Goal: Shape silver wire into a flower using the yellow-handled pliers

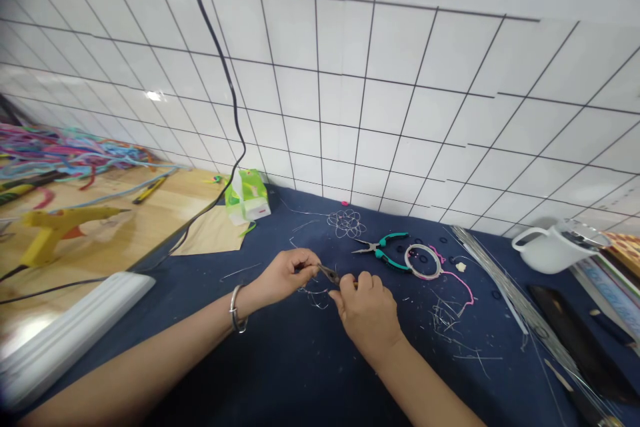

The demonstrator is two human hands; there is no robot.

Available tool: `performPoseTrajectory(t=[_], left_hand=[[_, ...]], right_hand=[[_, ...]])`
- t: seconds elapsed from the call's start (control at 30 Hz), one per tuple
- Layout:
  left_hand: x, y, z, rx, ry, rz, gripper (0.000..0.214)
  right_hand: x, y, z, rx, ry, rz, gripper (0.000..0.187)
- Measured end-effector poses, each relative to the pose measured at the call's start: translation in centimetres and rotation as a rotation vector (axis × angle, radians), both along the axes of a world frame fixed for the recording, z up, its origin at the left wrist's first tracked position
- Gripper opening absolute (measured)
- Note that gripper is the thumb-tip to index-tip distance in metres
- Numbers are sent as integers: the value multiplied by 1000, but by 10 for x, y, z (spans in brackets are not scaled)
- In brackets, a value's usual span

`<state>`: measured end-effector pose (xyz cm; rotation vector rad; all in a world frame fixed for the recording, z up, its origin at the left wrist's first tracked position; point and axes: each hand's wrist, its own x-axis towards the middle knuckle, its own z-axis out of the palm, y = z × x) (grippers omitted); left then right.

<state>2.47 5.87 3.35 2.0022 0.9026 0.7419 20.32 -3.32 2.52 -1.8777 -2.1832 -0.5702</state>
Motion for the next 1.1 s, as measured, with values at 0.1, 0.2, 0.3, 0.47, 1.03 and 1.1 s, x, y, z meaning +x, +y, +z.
performPoseTrajectory(t=[0.1,0.2,0.3,0.47,1.03,1.1], left_hand=[[0,1,1,-120,-46,-25,13],[-1,2,2,-195,-78,-45,16],[-2,3,2,-219,-71,-49,18],[-3,3,0,-247,-74,-113,18],[16,-26,-10,-206,95,-325,17],[16,-28,-11,-330,80,-339,17]], right_hand=[[4,2,-6,-23,116,27,31],[9,6,-11,-60,238,24,30],[13,11,-16,-93,246,-6,30],[15,14,-20,-90,187,19,31],[-11,6,14,-169,772,347,17],[-10,7,16,-195,845,318,13]])
